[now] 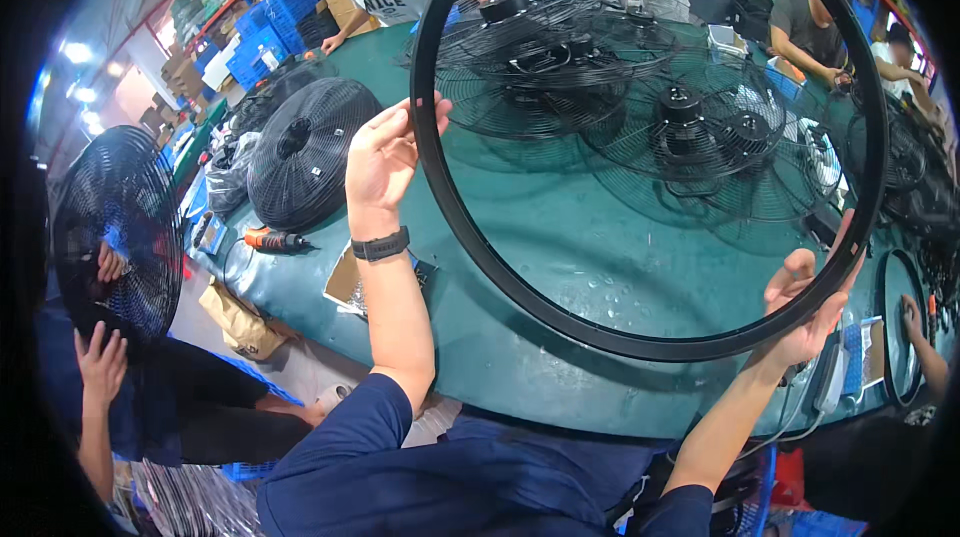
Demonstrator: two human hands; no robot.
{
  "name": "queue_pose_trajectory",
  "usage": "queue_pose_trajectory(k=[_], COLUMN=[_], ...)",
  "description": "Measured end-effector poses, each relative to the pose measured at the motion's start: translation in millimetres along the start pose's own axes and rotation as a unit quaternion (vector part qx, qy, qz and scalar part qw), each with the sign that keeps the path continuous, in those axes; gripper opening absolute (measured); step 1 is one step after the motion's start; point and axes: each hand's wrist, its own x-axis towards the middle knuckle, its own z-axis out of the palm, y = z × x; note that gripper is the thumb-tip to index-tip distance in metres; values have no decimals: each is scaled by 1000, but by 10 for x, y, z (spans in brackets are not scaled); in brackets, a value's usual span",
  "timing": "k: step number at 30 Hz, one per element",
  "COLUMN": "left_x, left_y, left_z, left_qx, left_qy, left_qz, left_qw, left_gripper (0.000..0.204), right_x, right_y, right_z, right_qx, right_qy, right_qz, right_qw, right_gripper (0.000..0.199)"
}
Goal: Assembling industrial fan guards and rims at a workbench.
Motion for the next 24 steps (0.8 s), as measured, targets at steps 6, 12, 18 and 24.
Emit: queue_pose_trajectory(k=[6,12,18,24], left_x=[28,17,765,1479], left_y=[-34,-88,-34,-66], left_z=[24,131,-149,-928], left_qx=[4,-98,-166,-331], left_qy=[9,27,299,261], left_qz=[6,-15,-135,-219], left_qw=[1000,995,930,880], left_gripper=[32,47,121,70], right_x=[20,36,16,56], right_y=[-42,-108,-123,-85], right_z=[94,-108,-368,-353], right_qx=[-26,-73,9,58], right_qy=[1,58,91,103], right_qz=[-8,21,13,17], right_qw=[1000,995,996,993], right_gripper=[59,61,66,71])
